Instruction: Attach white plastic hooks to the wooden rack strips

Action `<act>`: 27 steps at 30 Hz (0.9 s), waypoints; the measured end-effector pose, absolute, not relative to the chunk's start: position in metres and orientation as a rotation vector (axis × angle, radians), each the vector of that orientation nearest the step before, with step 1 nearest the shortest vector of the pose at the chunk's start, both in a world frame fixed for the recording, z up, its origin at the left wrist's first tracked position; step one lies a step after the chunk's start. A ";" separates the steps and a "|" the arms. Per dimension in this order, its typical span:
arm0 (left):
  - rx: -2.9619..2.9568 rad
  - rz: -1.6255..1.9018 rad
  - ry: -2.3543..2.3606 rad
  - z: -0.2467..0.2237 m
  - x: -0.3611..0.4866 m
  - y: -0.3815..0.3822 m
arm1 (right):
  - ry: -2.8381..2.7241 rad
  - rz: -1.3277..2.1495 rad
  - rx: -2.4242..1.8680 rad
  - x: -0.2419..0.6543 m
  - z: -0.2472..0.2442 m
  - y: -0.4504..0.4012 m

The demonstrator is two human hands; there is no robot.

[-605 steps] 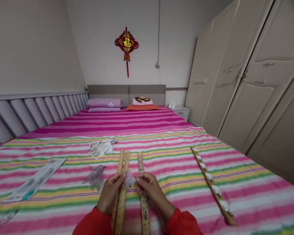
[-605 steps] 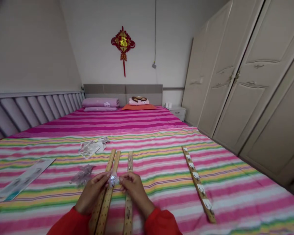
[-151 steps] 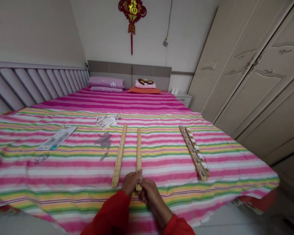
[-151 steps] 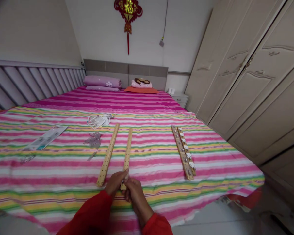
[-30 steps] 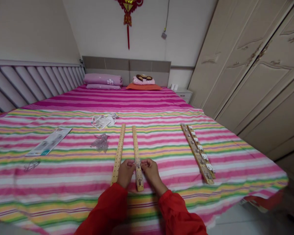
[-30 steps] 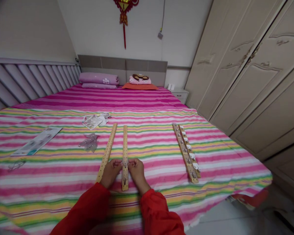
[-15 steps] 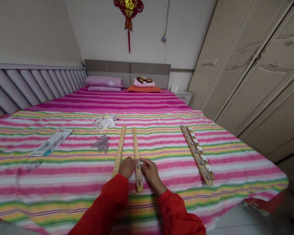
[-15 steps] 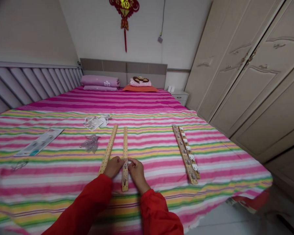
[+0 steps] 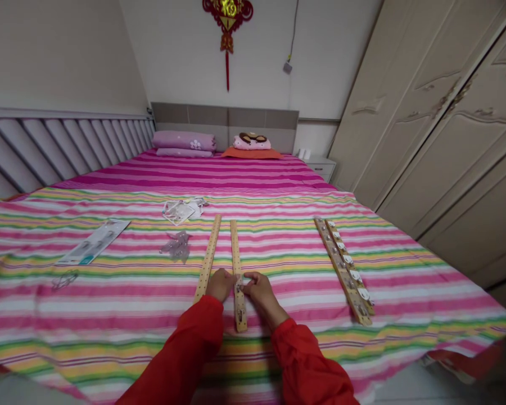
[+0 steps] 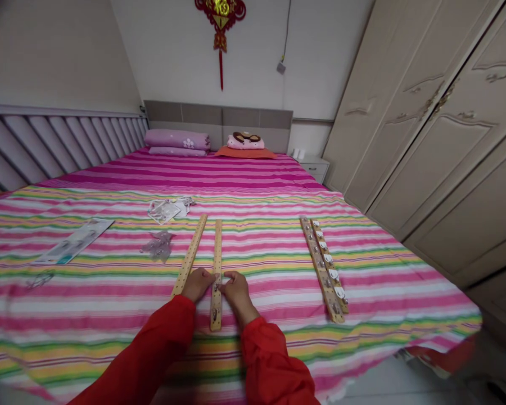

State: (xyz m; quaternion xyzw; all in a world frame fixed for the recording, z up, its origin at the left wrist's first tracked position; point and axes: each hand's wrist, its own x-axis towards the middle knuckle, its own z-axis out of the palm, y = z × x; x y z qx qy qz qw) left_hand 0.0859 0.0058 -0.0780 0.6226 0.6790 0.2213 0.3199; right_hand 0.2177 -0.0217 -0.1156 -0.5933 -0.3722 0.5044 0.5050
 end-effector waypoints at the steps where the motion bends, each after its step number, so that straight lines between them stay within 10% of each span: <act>1: 1.641 0.579 1.783 -0.080 0.086 0.006 | -0.891 1.218 -1.447 0.218 -0.115 -0.021; 27: 1.519 0.589 1.891 -0.068 0.095 0.015 | -0.862 1.500 -1.357 0.232 -0.093 -0.035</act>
